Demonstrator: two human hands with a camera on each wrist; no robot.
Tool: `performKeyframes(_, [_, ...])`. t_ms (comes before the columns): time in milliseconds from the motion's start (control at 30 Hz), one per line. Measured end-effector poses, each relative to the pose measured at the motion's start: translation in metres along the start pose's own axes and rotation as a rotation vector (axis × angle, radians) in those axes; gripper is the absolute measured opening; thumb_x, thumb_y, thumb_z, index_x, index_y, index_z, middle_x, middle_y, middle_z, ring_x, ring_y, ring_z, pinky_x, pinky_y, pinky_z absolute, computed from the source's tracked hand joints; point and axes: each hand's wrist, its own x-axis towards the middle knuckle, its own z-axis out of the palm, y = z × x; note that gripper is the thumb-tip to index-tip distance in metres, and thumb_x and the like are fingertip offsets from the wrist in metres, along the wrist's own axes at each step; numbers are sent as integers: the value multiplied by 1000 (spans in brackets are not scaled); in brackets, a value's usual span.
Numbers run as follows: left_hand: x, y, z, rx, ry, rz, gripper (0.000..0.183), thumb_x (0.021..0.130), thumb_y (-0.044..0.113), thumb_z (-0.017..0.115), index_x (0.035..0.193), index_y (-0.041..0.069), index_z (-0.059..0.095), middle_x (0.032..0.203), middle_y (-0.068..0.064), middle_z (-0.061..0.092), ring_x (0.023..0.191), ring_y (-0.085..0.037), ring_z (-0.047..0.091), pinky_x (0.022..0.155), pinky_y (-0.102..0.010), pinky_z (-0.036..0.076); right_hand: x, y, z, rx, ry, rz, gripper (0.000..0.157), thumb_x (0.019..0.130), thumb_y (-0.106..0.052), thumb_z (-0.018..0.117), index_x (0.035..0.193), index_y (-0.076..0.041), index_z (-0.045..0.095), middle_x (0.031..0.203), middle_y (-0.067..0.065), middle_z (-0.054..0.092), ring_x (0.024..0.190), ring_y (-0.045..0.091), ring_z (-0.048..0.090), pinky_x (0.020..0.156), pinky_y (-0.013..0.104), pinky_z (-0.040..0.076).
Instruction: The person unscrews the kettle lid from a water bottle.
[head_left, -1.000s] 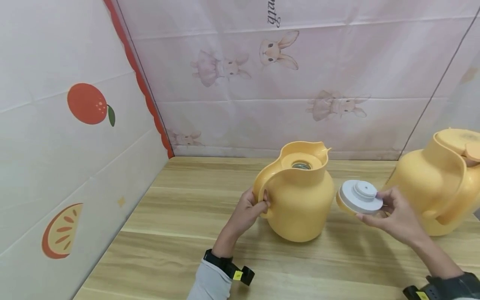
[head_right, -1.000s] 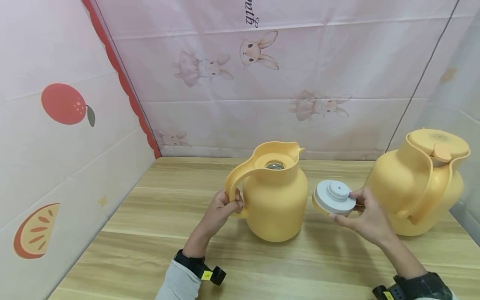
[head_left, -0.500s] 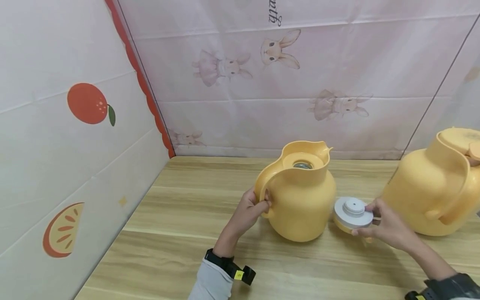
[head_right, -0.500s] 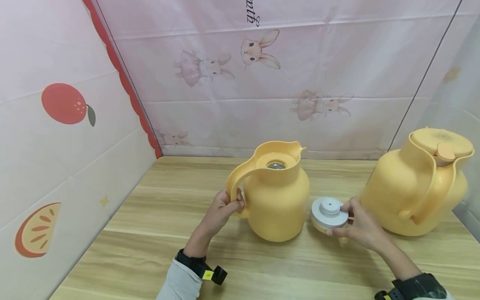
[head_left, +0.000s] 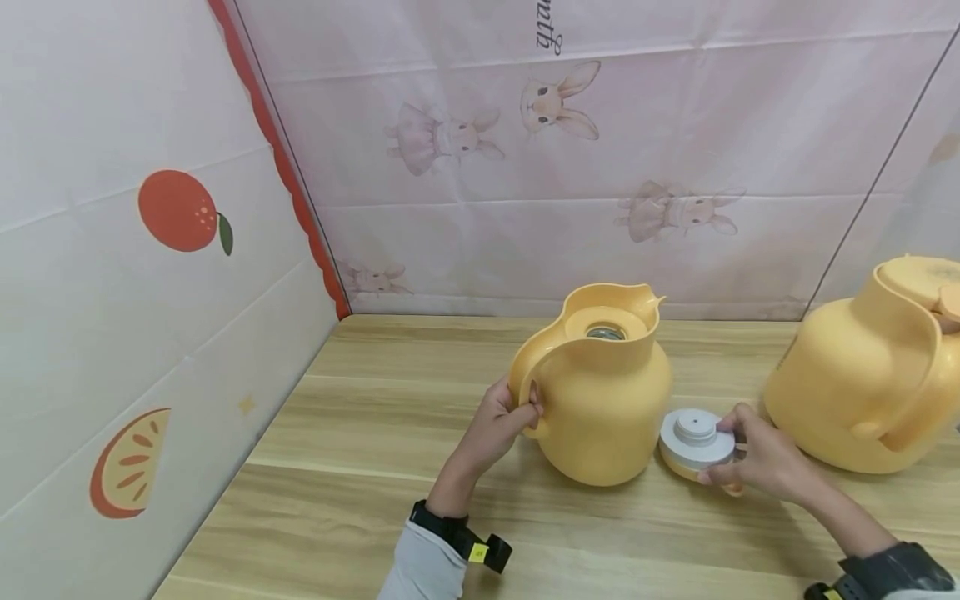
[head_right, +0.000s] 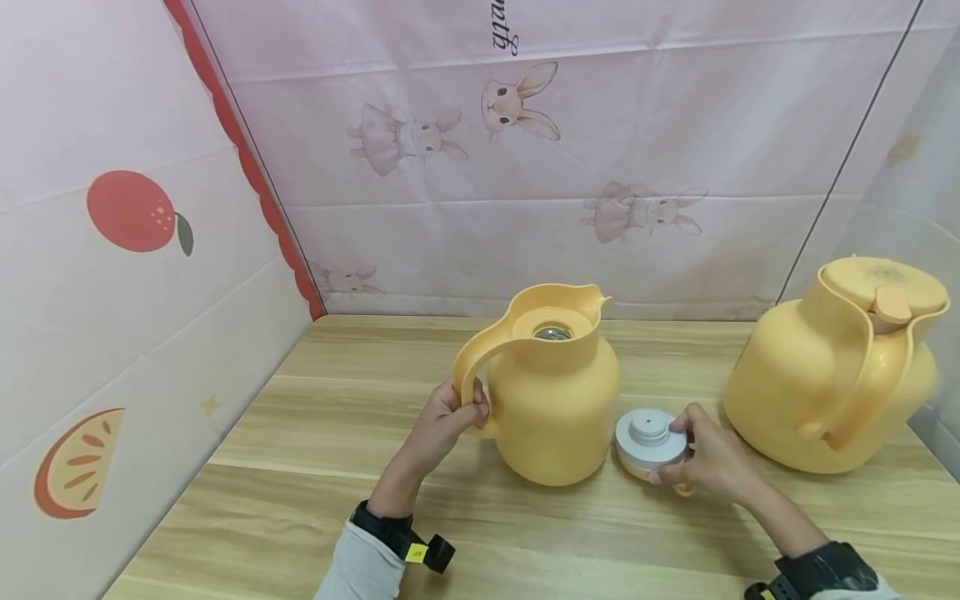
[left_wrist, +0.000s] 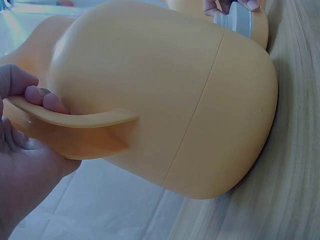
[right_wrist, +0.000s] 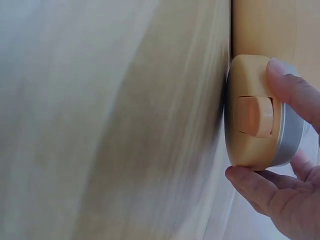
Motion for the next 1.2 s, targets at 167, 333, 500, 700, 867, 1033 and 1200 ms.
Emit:
performKeyframes(167, [0,-2,0,1,-4,6,9,76,-5,45,84,-7,44,78,-8,48,75,-17,46,65,-23,40,1,1,1,-15,-24,-4,94,55,-43,82,118,10,36,110,36,51,100,48,49,78,60,44])
performKeyframes(333, [-1,-3,-1,-12,1,8,6,78,-3,45,84,-2,45,75,-6,48,69,-15,49,62,-21,43,3,0,-1,-92,-83,-27,105,53,-45,82,126,13,34,105,33,55,94,42,53,74,56,46])
performKeyframes(500, [-1,-4,-2,-16,-8,16,6,78,-5,44,84,-5,44,73,-6,48,64,-15,49,59,-21,43,3,0,-1,-123,-106,-39,103,50,-44,83,123,12,37,103,31,56,91,40,53,72,54,47])
performKeyframes(700, [-1,-2,-1,6,1,20,5,79,-9,43,84,-8,44,70,-8,47,63,-15,48,58,-21,42,3,-1,0,-139,-109,-36,103,50,-43,83,122,13,36,101,32,56,89,41,54,71,54,47])
performKeyframes(867, [-1,12,7,91,63,55,5,81,-10,43,82,-6,45,64,-11,47,57,-18,48,52,-24,40,4,-2,-1,-161,-110,-27,102,49,-44,83,121,13,37,100,32,57,89,43,53,72,56,46])
performKeyframes(1033, [-2,23,17,193,176,92,8,79,-7,44,80,0,45,58,-9,47,50,-19,47,45,-20,37,6,-3,-2,-182,-129,-9,104,50,-46,82,120,16,35,99,32,57,88,43,53,72,55,47])
performKeyframes(1200, [0,24,25,255,269,117,8,79,-9,43,86,-6,46,56,-5,46,45,-11,44,41,-17,36,8,-5,-4,-191,-149,15,105,52,-47,82,120,17,34,99,33,56,88,43,53,72,55,46])
